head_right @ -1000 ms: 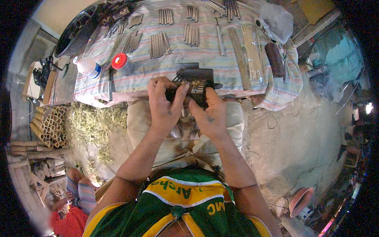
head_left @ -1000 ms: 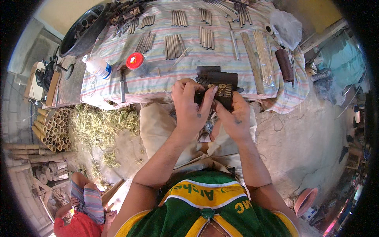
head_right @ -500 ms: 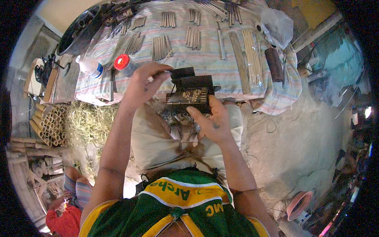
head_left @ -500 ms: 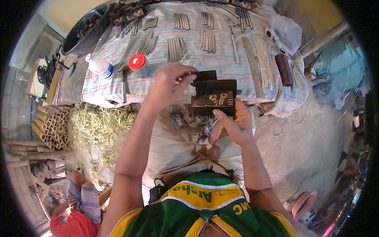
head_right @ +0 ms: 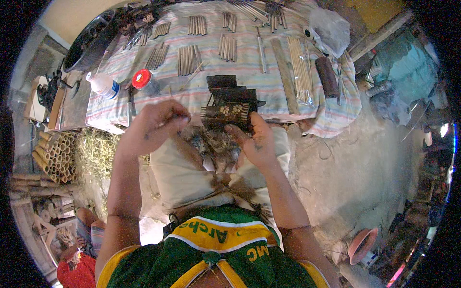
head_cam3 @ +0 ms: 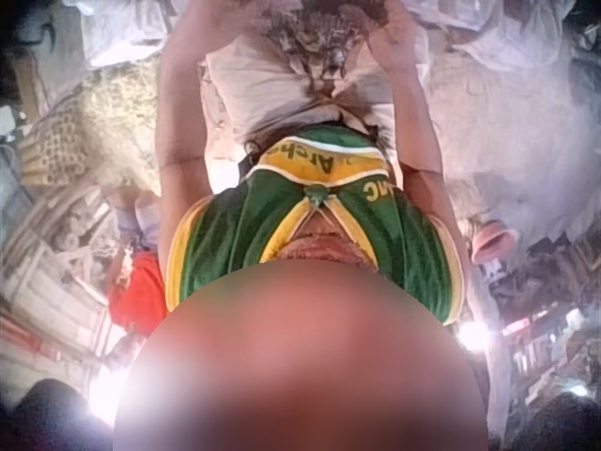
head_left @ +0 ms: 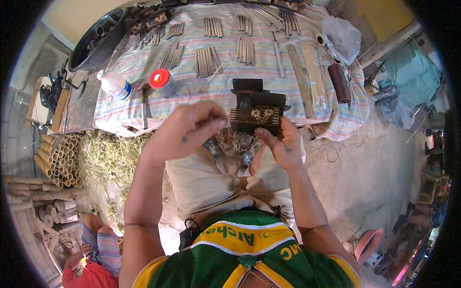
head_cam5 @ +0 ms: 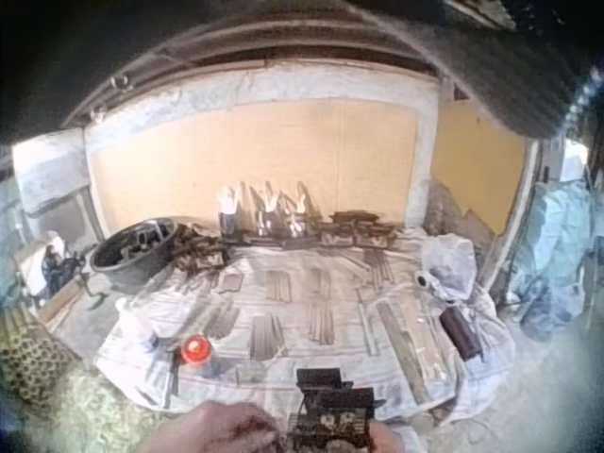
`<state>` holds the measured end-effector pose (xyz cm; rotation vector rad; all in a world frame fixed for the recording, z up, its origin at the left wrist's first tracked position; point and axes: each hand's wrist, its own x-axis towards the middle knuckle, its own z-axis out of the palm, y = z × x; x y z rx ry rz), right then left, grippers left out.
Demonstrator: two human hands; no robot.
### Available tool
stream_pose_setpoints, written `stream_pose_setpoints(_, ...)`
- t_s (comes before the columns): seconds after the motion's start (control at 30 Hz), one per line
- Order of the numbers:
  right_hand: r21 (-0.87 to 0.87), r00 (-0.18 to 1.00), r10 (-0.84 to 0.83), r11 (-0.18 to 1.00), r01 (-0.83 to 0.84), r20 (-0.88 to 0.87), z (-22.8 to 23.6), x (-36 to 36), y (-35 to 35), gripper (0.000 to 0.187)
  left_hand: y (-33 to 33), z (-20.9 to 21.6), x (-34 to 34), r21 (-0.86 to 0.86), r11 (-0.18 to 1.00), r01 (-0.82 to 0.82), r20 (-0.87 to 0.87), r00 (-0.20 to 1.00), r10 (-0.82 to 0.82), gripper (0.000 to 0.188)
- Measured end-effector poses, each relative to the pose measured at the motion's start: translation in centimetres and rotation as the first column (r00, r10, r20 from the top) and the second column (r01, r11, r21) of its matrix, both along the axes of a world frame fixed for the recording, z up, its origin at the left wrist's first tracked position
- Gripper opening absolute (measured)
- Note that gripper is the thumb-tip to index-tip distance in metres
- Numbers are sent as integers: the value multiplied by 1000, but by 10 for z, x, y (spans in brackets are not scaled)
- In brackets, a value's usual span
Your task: The person sits on the floor and assembles small metal rods into a dark decorative frame. They pick up rods from a table, insert them into slots on the frame, and occasionally adjust the frame's position. The person repeats this process for multiple rods throughout the clip.
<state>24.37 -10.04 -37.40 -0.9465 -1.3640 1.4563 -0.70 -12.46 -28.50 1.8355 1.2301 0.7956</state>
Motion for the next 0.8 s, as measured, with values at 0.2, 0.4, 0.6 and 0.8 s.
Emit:
stream_pose_setpoints(0.2, 3, 987, -132, 991, 133, -88, -14, -8, 9, 16, -36, -14, -16, -255, 961, 111, -154, 976, -154, 19)
stream_pose_setpoints(0.4, -35, 958, -224, 975, 222, -178, -44, -24, 44, 28, -57, -37, -23, -300, 946, -121, 336, 915, 223, 11)
stream_pose_setpoints(0.6, -167, 898, -325, 944, 286, -297, -64, -41, 79, 28, -23, -60, -6, -201, 969, -144, 815, 525, 247, 9)
stream_pose_setpoints(0.8, -142, 902, -180, 981, 134, -393, -76, -29, 88, 40, 16, -66, 19, -270, 962, 38, 949, 176, 260, 12)
